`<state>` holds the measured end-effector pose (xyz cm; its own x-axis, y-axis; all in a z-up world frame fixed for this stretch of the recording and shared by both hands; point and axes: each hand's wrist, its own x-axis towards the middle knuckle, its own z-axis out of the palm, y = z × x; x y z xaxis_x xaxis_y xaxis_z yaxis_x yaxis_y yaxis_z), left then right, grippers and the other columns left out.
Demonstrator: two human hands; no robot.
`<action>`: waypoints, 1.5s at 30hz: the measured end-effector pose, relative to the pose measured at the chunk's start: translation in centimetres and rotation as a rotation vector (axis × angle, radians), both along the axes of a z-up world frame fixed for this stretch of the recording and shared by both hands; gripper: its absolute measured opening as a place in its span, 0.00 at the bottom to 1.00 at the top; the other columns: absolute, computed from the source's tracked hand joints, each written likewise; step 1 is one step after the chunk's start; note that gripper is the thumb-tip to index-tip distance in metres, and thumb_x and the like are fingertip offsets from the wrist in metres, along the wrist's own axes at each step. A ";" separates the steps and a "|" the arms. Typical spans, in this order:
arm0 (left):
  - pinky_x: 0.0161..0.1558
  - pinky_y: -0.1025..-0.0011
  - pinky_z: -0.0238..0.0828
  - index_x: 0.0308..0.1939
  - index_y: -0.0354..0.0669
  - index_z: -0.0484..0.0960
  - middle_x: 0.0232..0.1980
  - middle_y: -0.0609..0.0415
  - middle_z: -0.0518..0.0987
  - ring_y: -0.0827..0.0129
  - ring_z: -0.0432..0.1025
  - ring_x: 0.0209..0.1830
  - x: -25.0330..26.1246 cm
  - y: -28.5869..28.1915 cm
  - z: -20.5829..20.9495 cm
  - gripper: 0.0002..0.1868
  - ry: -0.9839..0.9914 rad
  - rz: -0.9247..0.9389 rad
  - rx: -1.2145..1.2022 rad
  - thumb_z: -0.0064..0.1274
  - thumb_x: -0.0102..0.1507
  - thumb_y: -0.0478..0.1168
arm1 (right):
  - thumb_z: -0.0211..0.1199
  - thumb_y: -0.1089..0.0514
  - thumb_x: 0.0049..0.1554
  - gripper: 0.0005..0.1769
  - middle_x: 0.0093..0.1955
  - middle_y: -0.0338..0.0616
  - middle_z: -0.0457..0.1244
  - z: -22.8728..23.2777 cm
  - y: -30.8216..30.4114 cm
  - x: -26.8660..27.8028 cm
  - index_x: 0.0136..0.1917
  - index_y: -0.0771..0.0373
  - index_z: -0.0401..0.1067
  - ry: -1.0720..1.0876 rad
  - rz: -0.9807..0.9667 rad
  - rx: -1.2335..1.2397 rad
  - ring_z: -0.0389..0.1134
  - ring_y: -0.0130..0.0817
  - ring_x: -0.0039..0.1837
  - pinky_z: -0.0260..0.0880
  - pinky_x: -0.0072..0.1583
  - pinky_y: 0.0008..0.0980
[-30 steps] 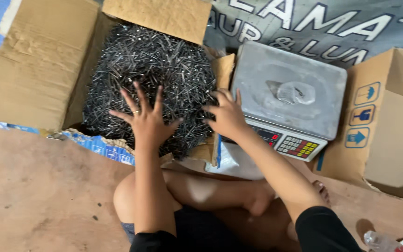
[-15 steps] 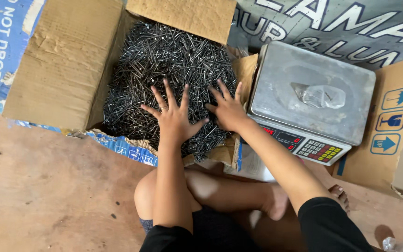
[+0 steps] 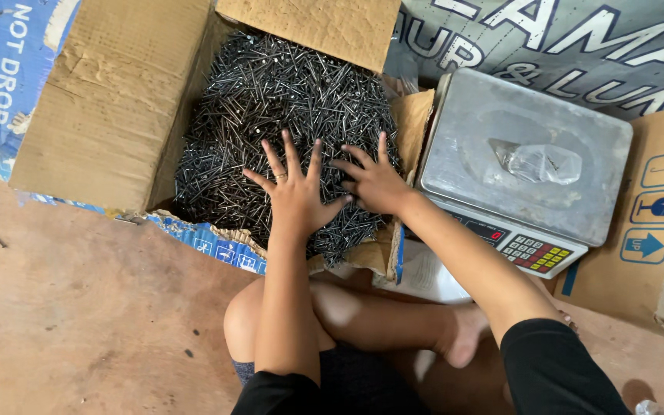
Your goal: The person scoops nails from a large cardboard box and places them into a plastic bag on a digital scale. They repeatedly add nails to the bag, checking the weight on the scale's display.
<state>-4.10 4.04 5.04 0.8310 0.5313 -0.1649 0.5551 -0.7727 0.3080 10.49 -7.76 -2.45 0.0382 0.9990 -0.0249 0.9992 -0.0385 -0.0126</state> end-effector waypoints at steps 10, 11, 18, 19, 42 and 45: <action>0.55 0.19 0.14 0.73 0.63 0.60 0.79 0.34 0.39 0.30 0.24 0.75 0.8 -0.5 -0.5 0.49 0.166 -0.106 0.052 0.57 0.50 0.67 | 0.62 0.54 0.50 0.07 0.61 0.39 0.63 -3.1 -0.1 0.9 0.44 0.48 0.77 0.015 0.018 0.229 0.49 0.44 0.75 0.30 0.65 0.85; 0.56 0.19 0.14 0.73 0.64 0.60 0.79 0.35 0.39 0.31 0.24 0.75 0.9 -0.5 -0.5 0.48 0.188 -0.100 0.043 0.56 0.51 0.68 | 0.62 0.53 0.51 0.07 0.63 0.38 0.62 -3.4 -0.1 1.1 0.44 0.48 0.77 0.014 0.011 0.258 0.49 0.44 0.75 0.31 0.64 0.86; 0.56 0.18 0.15 0.71 0.64 0.63 0.79 0.35 0.40 0.32 0.25 0.76 1.1 -0.6 -0.4 0.46 0.202 -0.092 0.024 0.57 0.52 0.67 | 0.67 0.56 0.45 0.06 0.66 0.36 0.59 -1.8 -0.6 1.5 0.39 0.47 0.78 0.163 -0.156 0.205 0.45 0.43 0.76 0.20 0.66 0.82; 0.56 0.18 0.15 0.71 0.64 0.63 0.79 0.35 0.40 0.32 0.25 0.76 1.1 -0.6 -0.3 0.46 0.203 -0.092 0.024 0.57 0.52 0.67 | 0.67 0.56 0.45 0.06 0.66 0.36 0.59 -2.0 -0.7 1.7 0.39 0.47 0.78 0.164 -0.155 0.204 0.45 0.43 0.76 0.20 0.66 0.82; 0.55 0.14 0.28 0.37 0.62 0.84 0.52 0.62 0.74 0.52 0.57 0.68 0.5 0.4 -2.9 0.05 -0.344 -0.065 0.051 0.60 0.57 0.47 | 0.76 0.45 0.44 0.14 0.60 0.35 0.64 -1.5 -1.9 2.4 0.38 0.54 0.79 0.822 -0.325 0.199 0.54 0.46 0.71 0.50 0.72 0.46; 0.56 0.15 0.24 0.35 0.63 0.86 0.52 0.60 0.76 0.51 0.57 0.68 0.3 0.8 -1.7 0.03 -0.347 -0.014 0.027 0.60 0.58 0.47 | 0.75 0.48 0.44 0.13 0.58 0.40 0.66 0.8 -2.2 2.2 0.37 0.57 0.79 0.754 -0.344 0.129 0.55 0.48 0.71 0.50 0.73 0.47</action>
